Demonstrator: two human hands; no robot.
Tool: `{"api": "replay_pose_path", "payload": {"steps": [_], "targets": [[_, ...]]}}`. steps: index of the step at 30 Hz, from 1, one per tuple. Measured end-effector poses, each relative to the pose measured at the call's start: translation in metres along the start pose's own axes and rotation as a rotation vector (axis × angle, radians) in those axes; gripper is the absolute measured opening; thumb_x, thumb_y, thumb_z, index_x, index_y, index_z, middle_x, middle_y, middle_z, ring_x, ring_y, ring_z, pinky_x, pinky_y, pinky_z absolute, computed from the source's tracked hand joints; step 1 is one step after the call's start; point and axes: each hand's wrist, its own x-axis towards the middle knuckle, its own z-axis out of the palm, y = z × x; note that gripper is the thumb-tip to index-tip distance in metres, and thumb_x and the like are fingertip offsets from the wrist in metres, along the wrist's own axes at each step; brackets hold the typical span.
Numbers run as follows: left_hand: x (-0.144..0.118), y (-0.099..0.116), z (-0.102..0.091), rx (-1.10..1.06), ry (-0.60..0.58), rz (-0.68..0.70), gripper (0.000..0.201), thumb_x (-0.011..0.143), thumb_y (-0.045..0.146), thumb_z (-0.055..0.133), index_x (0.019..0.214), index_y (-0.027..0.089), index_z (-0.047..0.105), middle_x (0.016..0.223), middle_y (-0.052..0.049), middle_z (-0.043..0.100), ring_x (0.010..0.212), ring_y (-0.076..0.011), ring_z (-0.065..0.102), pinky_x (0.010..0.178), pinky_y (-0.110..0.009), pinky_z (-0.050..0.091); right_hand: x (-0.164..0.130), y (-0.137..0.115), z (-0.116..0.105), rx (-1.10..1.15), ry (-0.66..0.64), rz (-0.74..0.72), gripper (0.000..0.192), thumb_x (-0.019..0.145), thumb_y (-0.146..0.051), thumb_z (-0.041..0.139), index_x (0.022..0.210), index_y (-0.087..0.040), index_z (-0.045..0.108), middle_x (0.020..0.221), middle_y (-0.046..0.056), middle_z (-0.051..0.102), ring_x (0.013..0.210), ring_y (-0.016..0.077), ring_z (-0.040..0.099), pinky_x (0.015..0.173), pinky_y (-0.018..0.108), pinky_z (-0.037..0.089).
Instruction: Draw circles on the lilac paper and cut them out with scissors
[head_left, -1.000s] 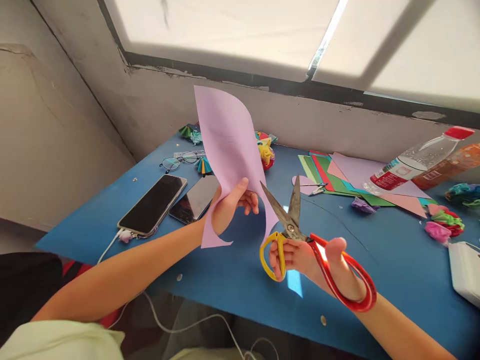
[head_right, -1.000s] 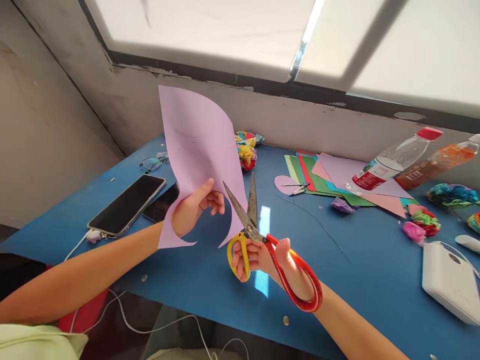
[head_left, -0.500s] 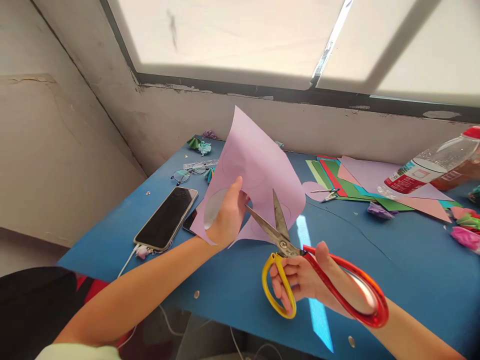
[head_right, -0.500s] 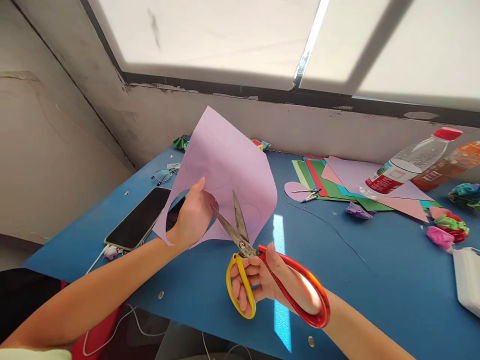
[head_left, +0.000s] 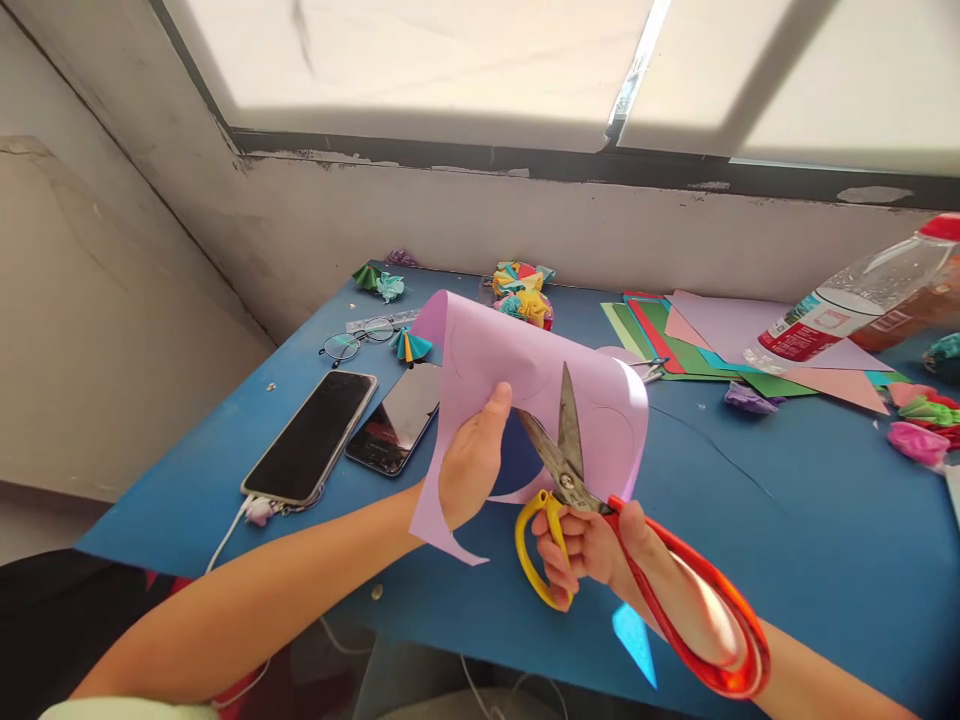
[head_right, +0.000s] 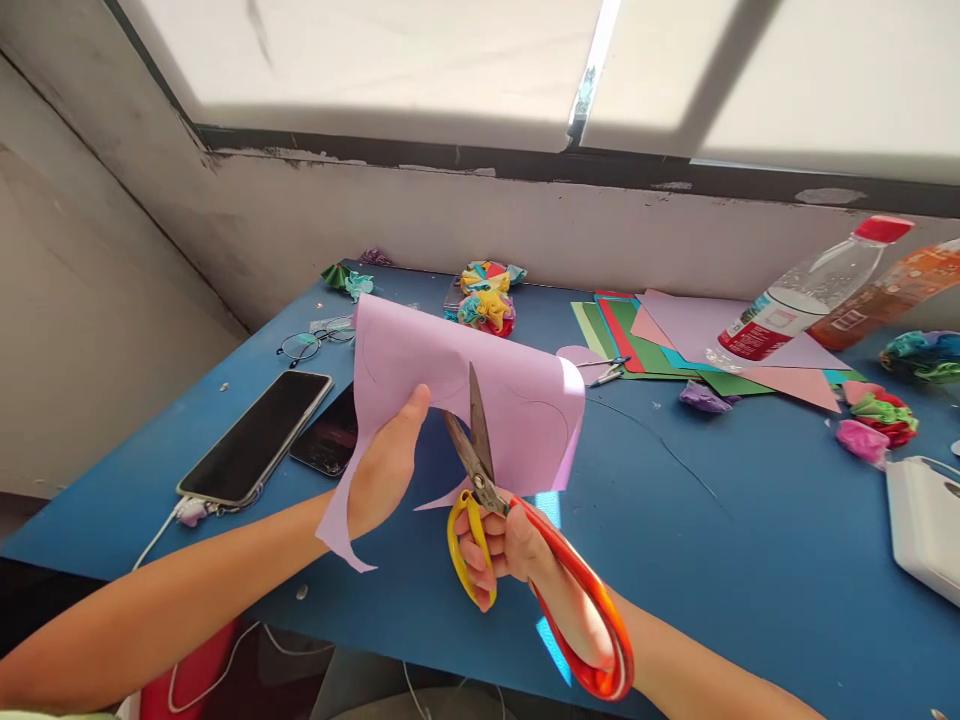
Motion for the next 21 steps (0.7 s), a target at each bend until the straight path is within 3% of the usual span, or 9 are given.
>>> {"api": "replay_pose_path", "payload": {"steps": [4, 8, 13, 17, 21], "targets": [[-0.005, 0.011, 0.003, -0.064, -0.005, -0.046, 0.043, 0.093, 0.049, 0.043, 0.121, 0.021, 0.063, 0.13, -0.002, 0.061, 0.13, -0.0231, 0.049, 0.109, -0.035, 0.043, -0.003, -0.002, 0.008, -0.065, 0.023, -0.127, 0.067, 0.079, -0.078, 0.04, 0.099, -0.016, 0.053, 0.071, 0.0, 0.041, 0.058, 0.0102, 0.037, 0.054, 0.027, 0.041], [-0.003, 0.01, 0.004, -0.101, 0.004, -0.015, 0.039, 0.094, 0.045, 0.043, 0.118, 0.022, 0.064, 0.123, -0.002, 0.065, 0.128, -0.023, 0.05, 0.109, -0.035, 0.043, -0.005, -0.008, 0.017, -0.086, 0.034, -0.118, 0.061, 0.083, -0.076, 0.037, 0.095, -0.017, 0.051, 0.073, 0.001, 0.041, 0.058, 0.0101, 0.037, 0.054, 0.027, 0.041], [-0.004, 0.011, 0.0, -0.053, 0.098, 0.21, 0.03, 0.094, 0.041, 0.047, 0.111, 0.024, 0.063, 0.111, -0.005, 0.066, 0.113, -0.0218, 0.058, 0.1, -0.035, 0.048, -0.008, -0.01, 0.019, -0.172, 0.13, -0.147, 0.054, 0.086, -0.071, 0.039, 0.076, -0.018, 0.042, 0.07, 0.0, 0.037, 0.057, 0.0091, 0.035, 0.054, 0.026, 0.038], [-0.005, 0.015, -0.003, 0.012, 0.199, 0.401, 0.019, 0.092, 0.034, 0.052, 0.097, 0.021, 0.065, 0.105, -0.006, 0.061, 0.095, -0.019, 0.059, 0.084, -0.03, 0.051, -0.011, -0.01, 0.016, -0.187, 0.19, -0.216, 0.051, 0.087, -0.069, 0.039, 0.08, -0.018, 0.042, 0.07, 0.0, 0.037, 0.057, 0.0092, 0.033, 0.052, 0.026, 0.037], [-0.009, 0.015, -0.002, -0.077, 0.129, 0.361, 0.019, 0.09, 0.034, 0.056, 0.097, 0.019, 0.066, 0.092, -0.004, 0.061, 0.084, -0.016, 0.058, 0.074, -0.025, 0.049, -0.011, -0.01, 0.014, -0.187, 0.255, -0.211, 0.052, 0.085, -0.07, 0.042, 0.079, -0.018, 0.041, 0.068, -0.003, 0.033, 0.054, 0.0079, 0.029, 0.047, 0.024, 0.033]]}}
